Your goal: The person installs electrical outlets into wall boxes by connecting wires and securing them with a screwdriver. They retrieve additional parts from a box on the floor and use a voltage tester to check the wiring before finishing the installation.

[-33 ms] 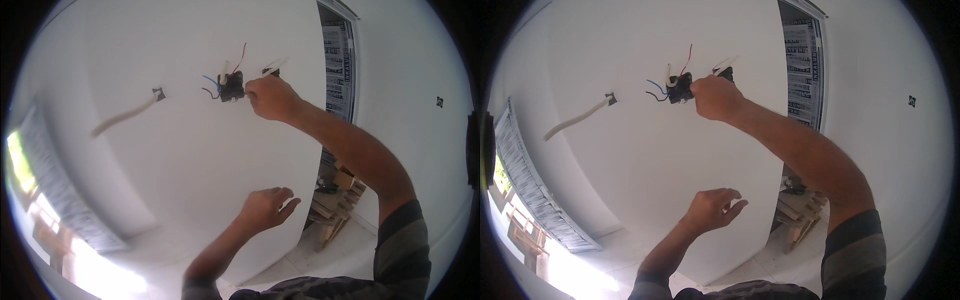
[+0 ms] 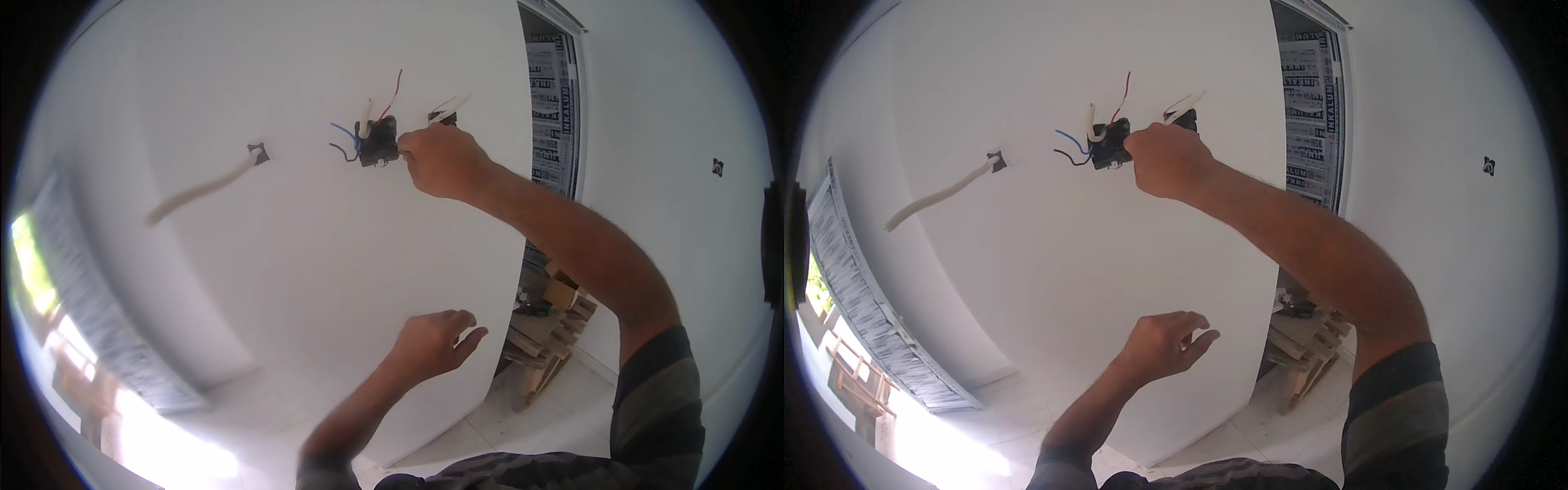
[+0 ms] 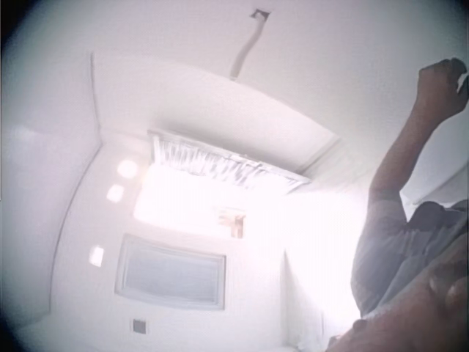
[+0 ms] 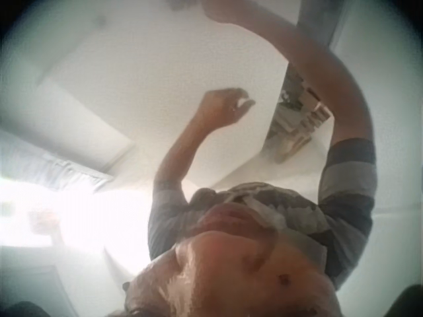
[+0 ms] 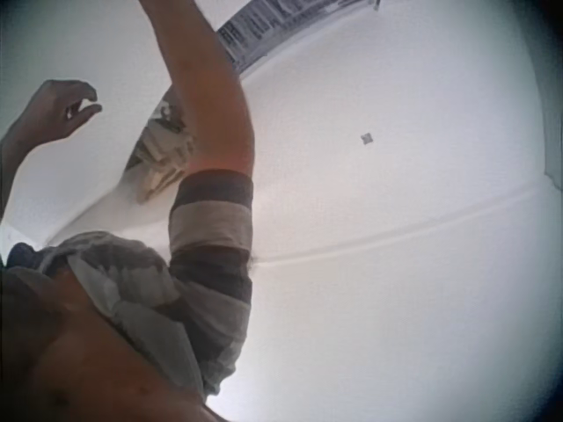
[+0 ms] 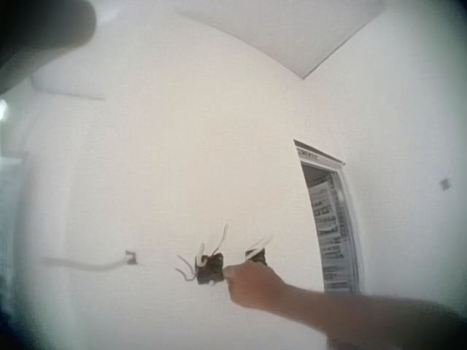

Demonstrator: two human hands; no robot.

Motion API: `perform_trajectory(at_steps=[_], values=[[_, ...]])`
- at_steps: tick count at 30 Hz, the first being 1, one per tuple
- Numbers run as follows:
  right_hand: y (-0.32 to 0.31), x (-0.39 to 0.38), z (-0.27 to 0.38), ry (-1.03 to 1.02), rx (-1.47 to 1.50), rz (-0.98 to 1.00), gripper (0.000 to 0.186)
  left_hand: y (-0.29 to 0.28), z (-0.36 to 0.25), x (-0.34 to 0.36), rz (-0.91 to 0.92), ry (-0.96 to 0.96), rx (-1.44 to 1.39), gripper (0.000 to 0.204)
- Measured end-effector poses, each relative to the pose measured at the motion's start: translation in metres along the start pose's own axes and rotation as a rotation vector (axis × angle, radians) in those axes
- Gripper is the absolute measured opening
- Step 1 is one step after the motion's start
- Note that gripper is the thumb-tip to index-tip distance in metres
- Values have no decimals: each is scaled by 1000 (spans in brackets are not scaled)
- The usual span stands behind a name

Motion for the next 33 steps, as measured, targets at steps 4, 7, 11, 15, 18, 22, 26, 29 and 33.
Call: perform_trajectory(at_steps=[4,7,11,15,18,22,26,29,33], values=[[2,1,13,59,-137,174,14,39,49,-41,225,-191,77,24],[-2,4,10,28,-171,163,14,61,90,-110,436,-354,75,30],[7,2,25,50,-165,72,14,88,79,-123,536,-227,68,27],[7,14,-41,464,592,183,18,46,-7,-23,78,119,-169,19],[-10,25,-26,64,229,108,18,54,-39,-2,160,217,-193,22],[-11,29,3,-43,-76,279,15,93,1,-42,364,70,-104,23],[1,10,12,-43,-219,125,14,111,25,-50,451,33,-74,24],[3,-5,4,-34,-136,56,13,87,4,-24,343,59,-153,25],[-10,3,10,-122,-215,58,12,88,9,-22,339,48,-149,26]])
Point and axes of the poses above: each hand's wrist, its own x-axis towards the middle knuckle, its own y-axis out of the palm, z = x × y, the point moved 8 cm from there along x, towards the middle knuckle, and after that the axes turned 7 degrees about x, right-handed, at the moved point
